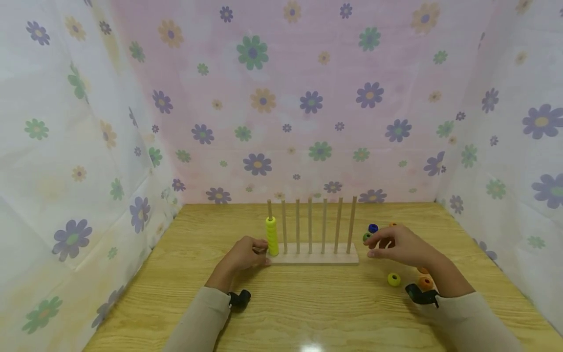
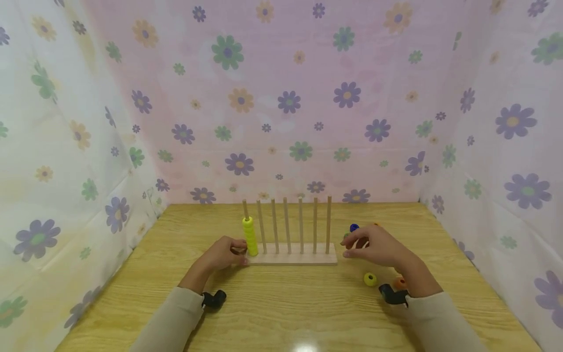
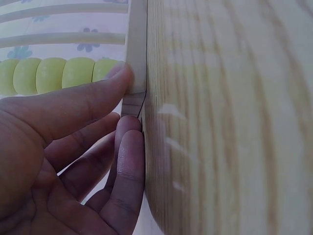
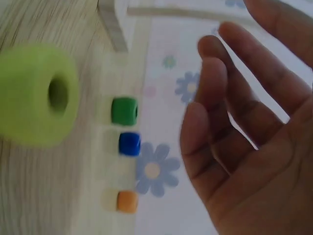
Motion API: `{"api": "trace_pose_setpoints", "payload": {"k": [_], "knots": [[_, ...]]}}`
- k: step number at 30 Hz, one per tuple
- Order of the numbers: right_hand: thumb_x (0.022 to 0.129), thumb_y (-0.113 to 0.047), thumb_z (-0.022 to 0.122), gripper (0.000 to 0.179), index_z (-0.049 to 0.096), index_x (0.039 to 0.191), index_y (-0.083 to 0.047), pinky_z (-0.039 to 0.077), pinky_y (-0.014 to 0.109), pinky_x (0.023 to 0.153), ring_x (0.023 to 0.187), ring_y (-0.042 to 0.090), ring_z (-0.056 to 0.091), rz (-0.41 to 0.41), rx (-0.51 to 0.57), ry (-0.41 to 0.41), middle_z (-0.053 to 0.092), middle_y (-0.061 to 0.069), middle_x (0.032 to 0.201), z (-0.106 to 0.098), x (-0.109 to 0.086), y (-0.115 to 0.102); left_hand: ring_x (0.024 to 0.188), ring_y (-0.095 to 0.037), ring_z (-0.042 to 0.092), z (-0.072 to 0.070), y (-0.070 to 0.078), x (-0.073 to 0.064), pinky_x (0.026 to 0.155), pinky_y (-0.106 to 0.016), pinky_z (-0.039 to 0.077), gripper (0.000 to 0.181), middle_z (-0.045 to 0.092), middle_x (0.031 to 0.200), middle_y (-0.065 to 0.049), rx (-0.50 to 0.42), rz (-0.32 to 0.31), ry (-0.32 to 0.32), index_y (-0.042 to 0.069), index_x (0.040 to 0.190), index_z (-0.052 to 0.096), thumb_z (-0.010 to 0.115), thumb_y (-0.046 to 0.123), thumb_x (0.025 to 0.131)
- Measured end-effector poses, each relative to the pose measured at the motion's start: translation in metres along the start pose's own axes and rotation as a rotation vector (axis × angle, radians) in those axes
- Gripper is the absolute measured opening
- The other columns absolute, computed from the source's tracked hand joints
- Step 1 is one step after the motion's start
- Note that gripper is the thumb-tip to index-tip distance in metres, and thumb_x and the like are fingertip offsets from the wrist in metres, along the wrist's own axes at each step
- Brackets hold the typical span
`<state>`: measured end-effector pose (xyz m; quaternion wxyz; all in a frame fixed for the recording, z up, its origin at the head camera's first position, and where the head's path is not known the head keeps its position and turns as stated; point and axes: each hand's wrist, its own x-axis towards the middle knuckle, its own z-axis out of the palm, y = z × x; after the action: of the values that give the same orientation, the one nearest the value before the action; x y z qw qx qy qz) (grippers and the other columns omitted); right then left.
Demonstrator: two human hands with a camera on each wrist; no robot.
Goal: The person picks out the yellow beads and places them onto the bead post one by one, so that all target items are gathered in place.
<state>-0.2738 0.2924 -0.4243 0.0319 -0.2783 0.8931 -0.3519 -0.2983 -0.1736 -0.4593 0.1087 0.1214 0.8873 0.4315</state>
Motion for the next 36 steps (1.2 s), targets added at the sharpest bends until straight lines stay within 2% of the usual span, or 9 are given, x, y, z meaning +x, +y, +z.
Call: {"api": "trace_pose_setpoints", "payload": {"k": [4,8,14,19,24,31,36], "knots": [[0.097,-0.022,0.075,0.032,0.074,0.125,-0.006,0.059,0.030,0.072,0.086,0.016,0.070,0.008,0.112,-0.138,0.072,0.015,0.111,-0.007,-0.009,0.019,0.125,-0.036,0.064,0.000,-0.001,0.000,0.098,-0.045,0.058,0.055,0.062,0.146,-0.013,-0.007,-0.005,-0.004,0.002,0.134,0.070,0.088,0.016,0.084],[0.097,-0.013,0.074,0.036,0.070,0.130,-0.002,0.060,0.033,0.074,0.087,0.021,0.071,0.026,0.204,-0.238,0.070,0.021,0.115,-0.011,-0.015,0.034,0.126,-0.036,0.064,0.000,-0.002,0.001,0.099,-0.046,0.057,0.055,0.062,0.146,-0.012,-0.004,-0.005,-0.002,0.003,0.134,0.070,0.088,0.016,0.084],[0.092,-0.008,0.077,0.039,0.070,0.129,0.002,0.059,0.033,0.069,0.079,0.021,0.068,0.047,0.270,-0.308,0.067,0.028,0.125,-0.016,-0.020,0.041,0.128,-0.036,0.063,0.001,-0.003,0.003,0.101,-0.048,0.056,0.055,0.063,0.146,-0.011,0.008,-0.002,0.000,0.004,0.133,0.070,0.088,0.017,0.084],[0.089,-0.008,0.080,0.036,0.072,0.123,0.001,0.059,0.031,0.068,0.077,0.016,0.066,0.032,0.284,-0.361,0.070,0.025,0.120,-0.013,-0.018,0.044,0.128,-0.037,0.063,0.001,-0.001,0.002,0.100,-0.047,0.057,0.055,0.063,0.145,-0.011,-0.004,-0.012,0.000,0.004,0.133,0.070,0.089,0.017,0.083],[0.092,-0.010,0.078,0.029,0.074,0.119,-0.002,0.059,0.031,0.070,0.081,0.017,0.067,0.018,0.269,-0.363,0.072,0.020,0.115,-0.010,-0.015,0.043,0.126,-0.036,0.064,-0.002,0.001,0.001,0.098,-0.045,0.058,0.055,0.063,0.144,-0.012,-0.008,-0.009,0.005,0.003,0.133,0.070,0.089,0.017,0.083],[0.091,-0.020,0.081,0.022,0.079,0.110,-0.008,0.060,0.029,0.077,0.095,0.018,0.072,0.066,0.202,-0.318,0.076,0.010,0.112,-0.007,-0.012,0.041,0.125,-0.036,0.064,-0.001,-0.002,0.002,0.099,-0.046,0.057,0.055,0.063,0.144,-0.012,-0.011,-0.015,0.002,0.004,0.133,0.070,0.089,0.018,0.083],[0.095,-0.023,0.078,0.018,0.080,0.110,-0.013,0.059,0.030,0.073,0.092,0.015,0.071,0.073,0.145,-0.269,0.076,0.004,0.109,-0.002,-0.010,0.043,0.123,-0.035,0.065,0.000,-0.005,0.004,0.099,-0.046,0.057,0.056,0.063,0.144,-0.013,0.001,0.004,-0.001,0.003,0.133,0.071,0.089,0.018,0.082]]}}
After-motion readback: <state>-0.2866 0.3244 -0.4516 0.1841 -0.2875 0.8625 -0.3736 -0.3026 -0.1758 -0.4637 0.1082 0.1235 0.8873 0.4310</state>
